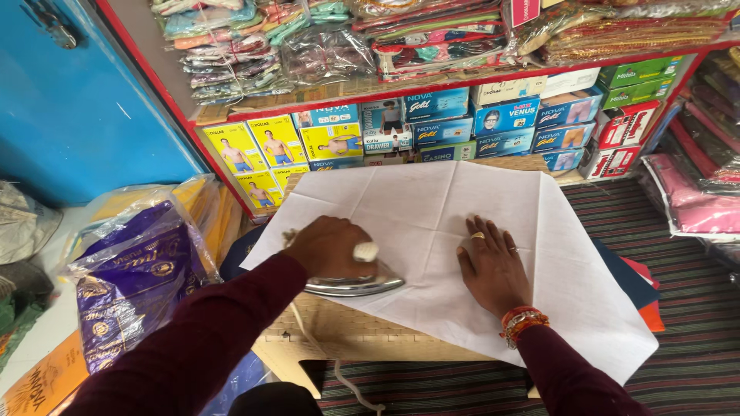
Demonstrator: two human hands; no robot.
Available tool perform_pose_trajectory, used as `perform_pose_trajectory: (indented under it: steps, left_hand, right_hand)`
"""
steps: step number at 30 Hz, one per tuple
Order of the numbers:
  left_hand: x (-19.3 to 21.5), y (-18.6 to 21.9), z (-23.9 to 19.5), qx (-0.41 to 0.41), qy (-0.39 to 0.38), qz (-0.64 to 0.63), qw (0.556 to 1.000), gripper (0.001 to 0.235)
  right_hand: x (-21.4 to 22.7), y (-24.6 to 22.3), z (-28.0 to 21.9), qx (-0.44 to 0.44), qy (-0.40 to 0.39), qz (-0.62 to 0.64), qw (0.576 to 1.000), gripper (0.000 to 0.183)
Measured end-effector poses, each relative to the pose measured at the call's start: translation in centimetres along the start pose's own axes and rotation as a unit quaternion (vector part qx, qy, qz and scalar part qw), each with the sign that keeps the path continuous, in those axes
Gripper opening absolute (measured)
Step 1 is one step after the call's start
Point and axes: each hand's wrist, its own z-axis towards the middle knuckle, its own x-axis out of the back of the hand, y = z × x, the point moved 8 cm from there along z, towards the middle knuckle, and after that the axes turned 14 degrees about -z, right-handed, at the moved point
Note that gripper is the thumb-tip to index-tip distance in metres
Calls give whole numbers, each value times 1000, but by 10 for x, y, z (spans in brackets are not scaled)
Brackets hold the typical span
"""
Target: The person irons a white cloth on a small wooden table using a handheld electric iron. They repeatedly smooth the fabric, lift and reposition it, and continue ironing different sections until the cloth appears flat.
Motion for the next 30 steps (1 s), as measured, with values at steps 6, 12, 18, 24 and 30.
perform_pose_trajectory:
  steps: [6, 12, 18, 24, 30]
  left_hand:
    - [-23, 46, -5, -88, 33, -47, 994, 46]
    - [-42, 73, 11, -74, -4, -28, 997, 49]
    - [7, 17, -10, 36, 59, -40, 997, 46]
    - [34, 17, -17, 136, 138, -51, 980, 47]
    - [75, 16, -46, 238, 313, -78, 916, 52]
  right_hand:
    - [-4, -2, 1, 12, 5, -28, 1000, 55]
    - [-2, 1, 3, 5, -7, 11, 1000, 57]
    - [1, 14, -7, 55, -120, -15, 991, 61]
    - [17, -30, -26, 233, -40, -43, 971, 71]
    - [6, -67, -14, 174, -80, -44, 981, 68]
